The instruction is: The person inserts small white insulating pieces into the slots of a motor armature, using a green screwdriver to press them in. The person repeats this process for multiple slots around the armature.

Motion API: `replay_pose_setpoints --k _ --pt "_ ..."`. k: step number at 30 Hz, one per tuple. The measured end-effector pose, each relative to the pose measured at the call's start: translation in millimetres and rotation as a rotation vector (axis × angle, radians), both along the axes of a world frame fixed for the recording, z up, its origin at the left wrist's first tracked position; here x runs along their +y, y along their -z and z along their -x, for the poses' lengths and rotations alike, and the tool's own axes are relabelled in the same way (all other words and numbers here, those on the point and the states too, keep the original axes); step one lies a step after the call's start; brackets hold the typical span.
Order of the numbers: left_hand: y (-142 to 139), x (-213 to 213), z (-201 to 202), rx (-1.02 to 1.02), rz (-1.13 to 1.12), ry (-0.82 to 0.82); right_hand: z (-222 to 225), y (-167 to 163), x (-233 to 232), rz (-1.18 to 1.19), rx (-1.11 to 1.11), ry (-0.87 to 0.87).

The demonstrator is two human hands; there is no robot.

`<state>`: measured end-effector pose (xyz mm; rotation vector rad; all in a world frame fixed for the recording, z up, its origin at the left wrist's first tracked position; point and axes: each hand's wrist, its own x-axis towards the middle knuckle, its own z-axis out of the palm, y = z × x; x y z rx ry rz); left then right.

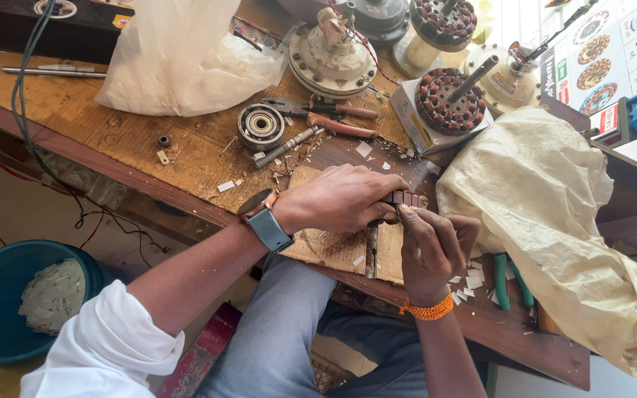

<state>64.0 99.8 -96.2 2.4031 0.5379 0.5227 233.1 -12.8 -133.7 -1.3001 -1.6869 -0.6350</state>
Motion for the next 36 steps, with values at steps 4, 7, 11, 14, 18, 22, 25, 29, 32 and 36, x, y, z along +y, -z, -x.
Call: replay_pose_setpoints --k 4,7,11,14,18,22,25,29,32,36 --pt "13 6 6 -0.04 0.067 0.143 -7 1 -3 0.074 0.043 -0.083" --pt "27 0 15 -0.296 -0.159 0.35 -8 7 -12 0.141 0.198 -0.228" --pt "43 -17 31 -0.299 -0.149 0.334 -2 17 -26 0.239 0.258 -0.302" --pt "47 -31 38 -0.348 -0.124 0.213 2 17 -30 0.261 0.209 -0.312" --pt "51 -49 41 -0.474 -0.203 0.026 3 12 -31 0.309 0.187 -0.319" --pt "60 -56 40 -0.528 -0.262 -0.101 2 4 -41 0.466 0.278 -0.352" --pt "64 -58 39 -0.573 -0.281 -0.075 2 3 -46 0.514 0.329 -0.376" --pt "64 -60 37 -0.535 -0.404 -0.143 5 10 -47 0.469 0.31 -0.352" --pt "64 -61 35 -0.517 -0.512 -0.18 7 16 -47 0.437 0.296 -0.342" --pt "64 -63 31 -0.506 -0.572 -0.221 8 22 -49 0.42 0.32 -0.327"
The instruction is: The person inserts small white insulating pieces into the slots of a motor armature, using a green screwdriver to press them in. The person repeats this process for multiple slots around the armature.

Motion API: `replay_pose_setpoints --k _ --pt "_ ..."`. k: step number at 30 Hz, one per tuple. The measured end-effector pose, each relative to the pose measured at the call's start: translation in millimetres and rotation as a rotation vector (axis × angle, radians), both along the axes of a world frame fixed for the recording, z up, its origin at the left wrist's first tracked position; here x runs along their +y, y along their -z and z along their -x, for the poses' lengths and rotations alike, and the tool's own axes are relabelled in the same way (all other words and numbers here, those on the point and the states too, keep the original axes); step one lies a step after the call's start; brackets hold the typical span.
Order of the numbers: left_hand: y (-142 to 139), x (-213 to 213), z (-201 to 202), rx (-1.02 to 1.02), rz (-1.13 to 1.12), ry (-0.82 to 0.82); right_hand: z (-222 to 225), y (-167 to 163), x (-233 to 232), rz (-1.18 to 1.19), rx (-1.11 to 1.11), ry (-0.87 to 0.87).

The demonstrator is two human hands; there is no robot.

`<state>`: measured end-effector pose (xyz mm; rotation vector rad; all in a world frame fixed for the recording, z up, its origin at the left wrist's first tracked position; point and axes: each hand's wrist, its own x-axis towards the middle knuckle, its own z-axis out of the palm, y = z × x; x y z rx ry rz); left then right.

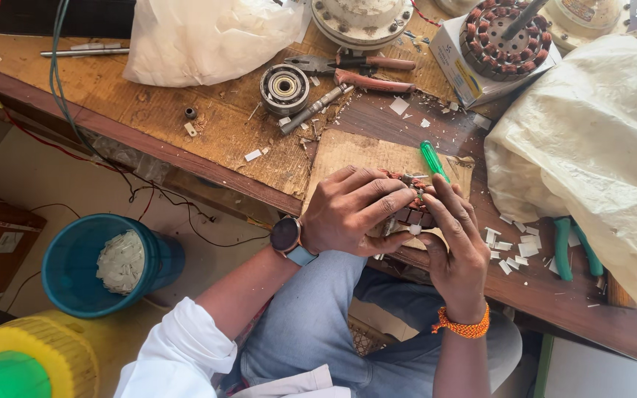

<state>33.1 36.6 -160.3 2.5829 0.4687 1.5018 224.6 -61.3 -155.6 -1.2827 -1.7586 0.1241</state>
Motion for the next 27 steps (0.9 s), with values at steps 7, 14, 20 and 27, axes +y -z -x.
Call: replay_pose_setpoints --k 7,14,20,27 --pt "3 -3 -3 -0.023 0.002 -0.039 5 5 -2 -0.03 -0.05 0.055" --pt "6 -4 0 -0.032 0.036 -0.04 16 4 -3 -0.036 -0.045 0.082" --pt "6 -5 1 -0.028 0.06 -0.039 22 -1 -4 -0.014 -0.034 0.113" --pt "2 -9 3 -0.03 0.098 -0.035 33 -12 -6 0.022 0.0 0.149"
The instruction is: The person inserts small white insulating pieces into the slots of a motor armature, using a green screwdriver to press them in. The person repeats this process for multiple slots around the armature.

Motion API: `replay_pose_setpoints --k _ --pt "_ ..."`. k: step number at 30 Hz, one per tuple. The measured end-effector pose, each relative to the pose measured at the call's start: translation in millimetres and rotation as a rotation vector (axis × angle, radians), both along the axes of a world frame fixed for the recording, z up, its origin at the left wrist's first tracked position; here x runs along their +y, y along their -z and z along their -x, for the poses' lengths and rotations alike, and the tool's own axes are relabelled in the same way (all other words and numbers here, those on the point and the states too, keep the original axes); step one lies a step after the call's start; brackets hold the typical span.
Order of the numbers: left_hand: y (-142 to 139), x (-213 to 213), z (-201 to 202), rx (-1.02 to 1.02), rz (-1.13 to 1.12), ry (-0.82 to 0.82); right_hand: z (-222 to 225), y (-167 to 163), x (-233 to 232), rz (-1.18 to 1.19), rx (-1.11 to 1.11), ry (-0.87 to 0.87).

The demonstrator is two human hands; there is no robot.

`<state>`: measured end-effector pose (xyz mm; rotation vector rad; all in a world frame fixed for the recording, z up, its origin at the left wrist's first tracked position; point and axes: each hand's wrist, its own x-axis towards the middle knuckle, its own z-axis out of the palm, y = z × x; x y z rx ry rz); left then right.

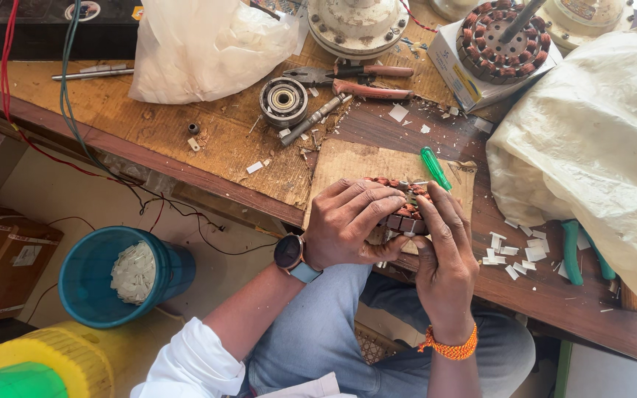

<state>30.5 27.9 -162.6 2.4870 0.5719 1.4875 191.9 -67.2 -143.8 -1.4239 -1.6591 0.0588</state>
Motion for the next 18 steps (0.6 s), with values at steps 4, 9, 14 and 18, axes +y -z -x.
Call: replay_pose_setpoints --k 4,9,14,18 --pt "-3 -1 -2 -0.007 0.014 -0.005 4 -3 -2 0.019 0.029 0.04" --pt "-6 -8 -4 -0.008 0.077 -0.026 9 2 -3 0.036 0.108 0.077" --pt "-12 -10 -6 -0.006 0.104 -0.051 11 -4 1 0.024 0.096 0.088" --pt "-14 -6 -5 -0.022 0.138 -0.044 -5 -13 9 0.13 0.162 0.028"
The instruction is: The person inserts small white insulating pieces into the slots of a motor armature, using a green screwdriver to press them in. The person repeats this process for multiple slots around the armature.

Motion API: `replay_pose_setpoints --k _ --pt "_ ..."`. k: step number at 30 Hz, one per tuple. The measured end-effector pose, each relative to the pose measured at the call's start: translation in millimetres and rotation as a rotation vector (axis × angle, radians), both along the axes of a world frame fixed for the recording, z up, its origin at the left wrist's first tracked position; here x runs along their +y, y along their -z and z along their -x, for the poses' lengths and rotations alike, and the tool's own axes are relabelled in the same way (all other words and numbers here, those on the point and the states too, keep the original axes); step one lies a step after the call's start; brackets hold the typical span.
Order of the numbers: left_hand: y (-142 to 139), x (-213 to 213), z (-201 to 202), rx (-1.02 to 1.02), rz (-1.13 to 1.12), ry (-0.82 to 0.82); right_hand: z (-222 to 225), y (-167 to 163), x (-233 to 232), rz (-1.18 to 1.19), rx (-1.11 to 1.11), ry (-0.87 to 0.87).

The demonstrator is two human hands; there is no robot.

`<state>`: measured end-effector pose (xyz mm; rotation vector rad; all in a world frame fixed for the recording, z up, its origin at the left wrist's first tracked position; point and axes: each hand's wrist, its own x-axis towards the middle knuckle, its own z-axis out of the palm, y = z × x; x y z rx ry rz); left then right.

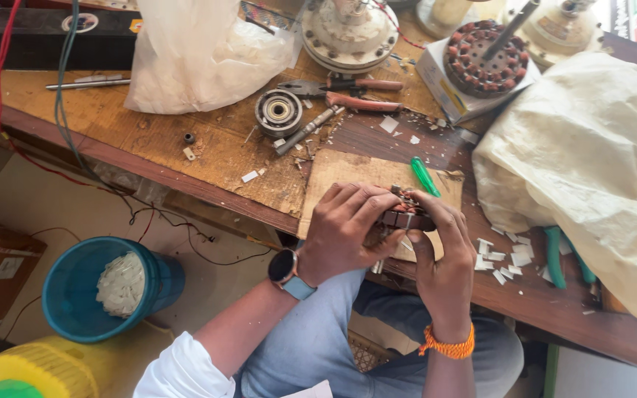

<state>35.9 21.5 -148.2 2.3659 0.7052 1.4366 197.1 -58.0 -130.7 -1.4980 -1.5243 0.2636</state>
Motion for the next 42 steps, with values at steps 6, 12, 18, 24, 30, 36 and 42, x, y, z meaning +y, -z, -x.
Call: replay_pose_setpoints --k 6,12,18,24,30,36,42 --pt "10 4 -3 0.066 -0.006 0.115 -33 13 -18 -0.109 -0.098 -0.143" --pt "11 19 -16 0.182 0.004 0.055 -95 10 -62 0.067 0.028 0.475" --pt "-6 33 -32 0.269 -0.059 0.088 -135 17 -65 0.116 -0.332 0.262" --pt "-21 36 -27 0.172 -0.033 0.209 -142 28 -37 0.19 -0.531 0.154" --pt "-21 24 -12 0.083 -0.068 0.098 -141 26 -27 0.119 -0.418 0.281" --pt "-11 -28 -8 0.095 0.059 0.392 -112 33 -65 0.17 0.48 0.126" --pt "15 -59 -21 0.04 0.241 0.517 -77 83 -103 0.412 1.179 -0.245"
